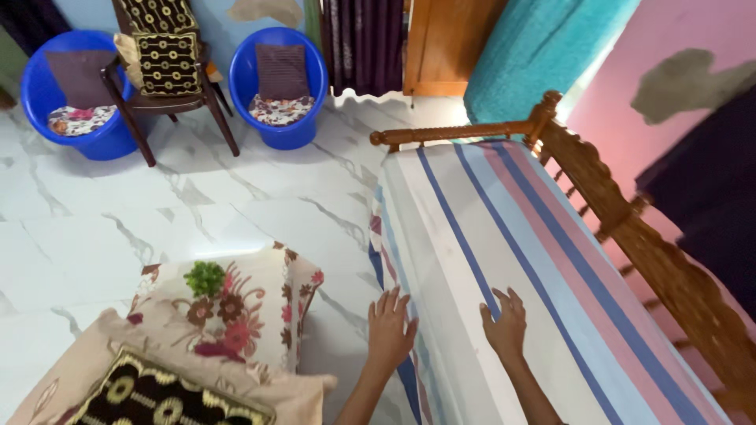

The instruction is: The person spreads a striped sheet over a mattress on a wooden bed frame. They smooth the fabric, pull the edges over the corners, and tuck the sheet underneath the mattress to secure it.

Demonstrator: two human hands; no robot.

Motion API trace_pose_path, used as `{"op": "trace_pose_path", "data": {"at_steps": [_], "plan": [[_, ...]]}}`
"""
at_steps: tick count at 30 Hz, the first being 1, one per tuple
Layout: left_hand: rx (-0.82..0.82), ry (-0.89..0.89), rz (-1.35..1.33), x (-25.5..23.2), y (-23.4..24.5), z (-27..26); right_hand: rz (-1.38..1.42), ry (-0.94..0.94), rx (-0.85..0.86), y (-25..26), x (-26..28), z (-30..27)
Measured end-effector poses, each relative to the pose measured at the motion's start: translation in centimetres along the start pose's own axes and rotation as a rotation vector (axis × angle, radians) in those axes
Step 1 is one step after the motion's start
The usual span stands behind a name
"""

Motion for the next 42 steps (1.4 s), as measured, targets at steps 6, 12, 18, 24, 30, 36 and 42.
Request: {"op": "trace_pose_path", "data": {"at_steps": [6, 12, 18, 24, 30, 36, 42], "plan": [[-0.031, 0.088, 0.031, 6.6, -0.9, 13.8, 0.041, 0.144, 0.055, -10.9, 4.3, 13.4], [-0.007, 0.116, 0.042, 13.3, -2.2, 30.4, -0.02, 0.126, 0.105, -21.1, 3.9, 27.2], [0.057, -0.063, 0.071, 16.6, -3.8, 46.8, -0.094, 0.048, 0.063, -28.6, 2.0, 39.4], [0.259, -0.112, 0.11, 21.0, -6.5, 60.8, -0.136, -0.078, 0.041, -37.4, -0.3, 47.2], [0.416, -0.196, 0.213, 25.4, -7.8, 77.6, -0.226, -0.342, 0.067, -46.1, -1.3, 57.5], [0.395, -0.371, 0.169, 27.9, -10.6, 92.8, -0.204, -0.386, -0.038, -53.7, -1.8, 69.4], [0.669, -0.542, 0.139, 28.5, -16.5, 104.3, -0.183, -0.605, -0.102, -58.1, -3.5, 75.3]]}}
Point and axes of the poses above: each hand's wrist, its own z-axis towards the middle knuckle, its own y-axis out of the back of the hand, x = y × z, the point moved 1 cm from there along z, towards the middle knuckle, and after that the axes turned 10 degrees about y, right-handed, at the moved point
